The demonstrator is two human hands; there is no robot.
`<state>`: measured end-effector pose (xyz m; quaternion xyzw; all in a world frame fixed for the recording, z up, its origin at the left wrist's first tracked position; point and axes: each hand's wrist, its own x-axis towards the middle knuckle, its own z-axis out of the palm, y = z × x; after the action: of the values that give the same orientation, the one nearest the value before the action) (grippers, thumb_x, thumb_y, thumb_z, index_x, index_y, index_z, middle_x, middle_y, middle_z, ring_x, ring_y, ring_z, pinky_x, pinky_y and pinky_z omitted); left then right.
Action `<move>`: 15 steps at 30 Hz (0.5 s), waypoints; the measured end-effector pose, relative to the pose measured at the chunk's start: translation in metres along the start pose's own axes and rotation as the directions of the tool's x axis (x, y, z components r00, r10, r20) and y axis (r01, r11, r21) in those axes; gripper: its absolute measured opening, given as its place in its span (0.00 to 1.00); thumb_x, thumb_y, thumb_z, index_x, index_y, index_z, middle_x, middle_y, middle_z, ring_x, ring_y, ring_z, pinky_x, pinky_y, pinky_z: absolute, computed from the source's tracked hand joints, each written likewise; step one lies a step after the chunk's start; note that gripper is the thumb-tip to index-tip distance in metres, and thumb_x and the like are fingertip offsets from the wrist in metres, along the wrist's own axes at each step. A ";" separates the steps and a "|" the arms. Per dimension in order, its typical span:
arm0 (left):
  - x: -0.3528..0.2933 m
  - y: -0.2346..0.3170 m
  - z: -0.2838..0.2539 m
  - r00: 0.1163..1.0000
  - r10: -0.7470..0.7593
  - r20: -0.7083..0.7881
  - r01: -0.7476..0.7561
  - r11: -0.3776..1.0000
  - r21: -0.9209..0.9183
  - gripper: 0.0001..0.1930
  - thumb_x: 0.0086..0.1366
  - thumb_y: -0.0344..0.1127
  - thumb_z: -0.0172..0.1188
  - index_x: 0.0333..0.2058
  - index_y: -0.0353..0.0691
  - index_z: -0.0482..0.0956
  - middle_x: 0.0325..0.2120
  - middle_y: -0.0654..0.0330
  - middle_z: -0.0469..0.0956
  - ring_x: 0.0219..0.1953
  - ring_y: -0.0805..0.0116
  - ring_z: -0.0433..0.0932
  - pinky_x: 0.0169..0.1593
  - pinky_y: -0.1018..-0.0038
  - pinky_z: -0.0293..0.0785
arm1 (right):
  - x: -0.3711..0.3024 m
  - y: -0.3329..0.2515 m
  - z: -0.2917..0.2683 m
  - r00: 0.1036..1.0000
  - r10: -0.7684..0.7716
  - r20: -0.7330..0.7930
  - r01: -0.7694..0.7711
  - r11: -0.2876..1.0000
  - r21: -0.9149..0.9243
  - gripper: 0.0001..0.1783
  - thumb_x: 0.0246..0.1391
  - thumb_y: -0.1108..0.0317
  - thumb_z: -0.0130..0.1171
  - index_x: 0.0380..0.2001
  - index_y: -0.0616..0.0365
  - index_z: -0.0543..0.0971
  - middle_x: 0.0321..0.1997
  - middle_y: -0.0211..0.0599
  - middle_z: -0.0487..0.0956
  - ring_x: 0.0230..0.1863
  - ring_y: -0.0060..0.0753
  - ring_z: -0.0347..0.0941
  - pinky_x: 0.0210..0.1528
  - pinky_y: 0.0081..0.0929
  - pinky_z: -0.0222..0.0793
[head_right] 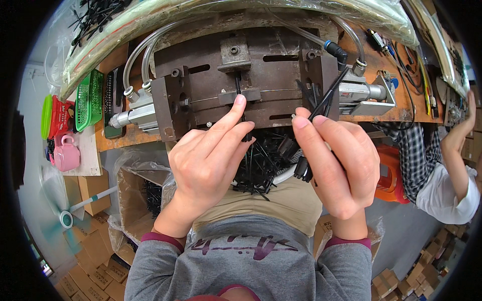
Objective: Assembling small black plastic components using a pneumatic industrial press or fixture.
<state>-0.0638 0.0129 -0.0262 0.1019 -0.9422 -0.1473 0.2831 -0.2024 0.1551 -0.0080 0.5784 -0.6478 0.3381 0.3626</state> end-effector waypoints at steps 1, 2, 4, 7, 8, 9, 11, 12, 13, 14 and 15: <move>0.000 -0.001 -0.001 1.000 -0.001 0.000 0.001 1.000 -0.004 0.17 0.43 0.30 0.73 0.36 0.41 0.84 0.47 0.58 0.83 0.24 0.72 0.78 0.30 0.79 0.71 | 0.000 0.000 0.001 1.000 -0.010 0.004 0.010 1.000 0.009 0.22 0.31 0.85 0.72 0.37 0.70 0.84 0.40 0.42 0.76 0.27 0.34 0.75 0.25 0.25 0.72; -0.001 -0.002 -0.001 1.000 -0.003 0.000 0.003 1.000 -0.007 0.17 0.43 0.30 0.73 0.36 0.41 0.84 0.47 0.58 0.83 0.24 0.73 0.78 0.30 0.79 0.71 | -0.001 -0.001 0.002 1.000 -0.020 0.015 0.020 1.000 0.021 0.22 0.31 0.85 0.72 0.37 0.70 0.83 0.40 0.42 0.76 0.26 0.34 0.75 0.24 0.24 0.72; 0.002 -0.001 -0.004 0.999 -0.039 -0.016 0.035 0.983 -0.178 0.18 0.44 0.28 0.74 0.37 0.39 0.84 0.45 0.57 0.83 0.26 0.72 0.80 0.31 0.79 0.73 | -0.003 -0.002 0.004 0.998 -0.042 0.039 0.040 0.998 0.043 0.21 0.30 0.85 0.72 0.36 0.71 0.83 0.40 0.43 0.77 0.26 0.33 0.75 0.24 0.24 0.71; 0.000 0.007 -0.012 0.995 -0.084 -0.048 0.043 0.831 -0.555 0.19 0.44 0.26 0.75 0.39 0.36 0.83 0.42 0.55 0.84 0.30 0.69 0.82 0.34 0.78 0.77 | -0.005 -0.008 0.011 0.993 -0.107 0.057 0.102 0.991 0.085 0.20 0.30 0.84 0.71 0.35 0.72 0.83 0.40 0.44 0.77 0.25 0.33 0.75 0.24 0.23 0.72; -0.001 0.011 -0.015 0.993 -0.100 -0.057 0.035 0.731 -0.681 0.20 0.45 0.25 0.76 0.40 0.35 0.83 0.41 0.55 0.84 0.31 0.68 0.83 0.36 0.77 0.79 | -0.004 -0.010 0.012 0.990 -0.126 0.067 0.117 0.986 0.117 0.20 0.30 0.82 0.70 0.34 0.72 0.83 0.40 0.45 0.77 0.26 0.32 0.75 0.24 0.23 0.72; 0.001 0.007 -0.020 0.996 -0.017 -0.093 -0.046 0.768 -0.638 0.21 0.45 0.23 0.76 0.40 0.32 0.83 0.39 0.52 0.84 0.35 0.61 0.84 0.39 0.74 0.81 | -0.003 -0.015 0.010 0.991 -0.099 0.091 0.085 0.986 0.146 0.20 0.29 0.79 0.68 0.34 0.72 0.84 0.40 0.45 0.78 0.26 0.32 0.76 0.25 0.22 0.73; -0.001 0.007 -0.024 0.994 -0.042 -0.101 -0.030 0.783 -0.622 0.20 0.44 0.23 0.76 0.40 0.32 0.83 0.40 0.51 0.84 0.36 0.61 0.84 0.39 0.73 0.81 | 0.000 -0.014 0.010 0.992 -0.089 0.087 0.076 0.986 0.147 0.21 0.29 0.78 0.66 0.35 0.72 0.84 0.40 0.46 0.78 0.27 0.33 0.76 0.26 0.23 0.74; -0.002 0.007 -0.025 0.993 -0.055 -0.105 -0.021 0.789 -0.614 0.20 0.44 0.23 0.76 0.40 0.32 0.83 0.40 0.51 0.83 0.36 0.61 0.84 0.39 0.73 0.81 | 0.000 -0.012 0.011 0.993 -0.079 0.086 0.066 0.987 0.145 0.22 0.30 0.79 0.66 0.36 0.71 0.84 0.41 0.45 0.78 0.29 0.34 0.77 0.28 0.24 0.74; -0.003 0.008 -0.026 0.994 -0.059 -0.092 -0.001 0.835 -0.550 0.20 0.44 0.23 0.75 0.39 0.32 0.83 0.41 0.51 0.83 0.36 0.62 0.84 0.38 0.73 0.81 | 0.000 -0.010 0.009 0.996 -0.040 0.084 0.028 0.990 0.138 0.22 0.31 0.80 0.67 0.37 0.70 0.84 0.42 0.45 0.78 0.30 0.35 0.77 0.29 0.25 0.74; -0.004 0.010 -0.027 0.995 -0.064 -0.079 0.018 0.876 -0.483 0.20 0.44 0.22 0.75 0.39 0.33 0.83 0.42 0.51 0.82 0.36 0.62 0.83 0.38 0.72 0.81 | -0.001 -0.008 0.008 0.997 0.006 0.083 -0.016 0.992 0.122 0.22 0.32 0.81 0.67 0.38 0.69 0.84 0.43 0.44 0.78 0.32 0.36 0.78 0.30 0.26 0.75; -0.004 0.010 -0.027 0.995 -0.070 -0.068 0.035 0.910 -0.412 0.19 0.44 0.22 0.75 0.39 0.33 0.84 0.42 0.50 0.82 0.36 0.63 0.83 0.37 0.72 0.81 | -0.001 -0.007 0.007 0.995 0.057 0.081 -0.065 0.992 0.106 0.22 0.33 0.82 0.68 0.39 0.68 0.84 0.44 0.44 0.78 0.34 0.37 0.78 0.32 0.28 0.75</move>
<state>-0.0462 0.0177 -0.0031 0.0714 -0.8748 -0.3452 0.3324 -0.1958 0.1492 -0.0126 0.5898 -0.6595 0.3609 0.2948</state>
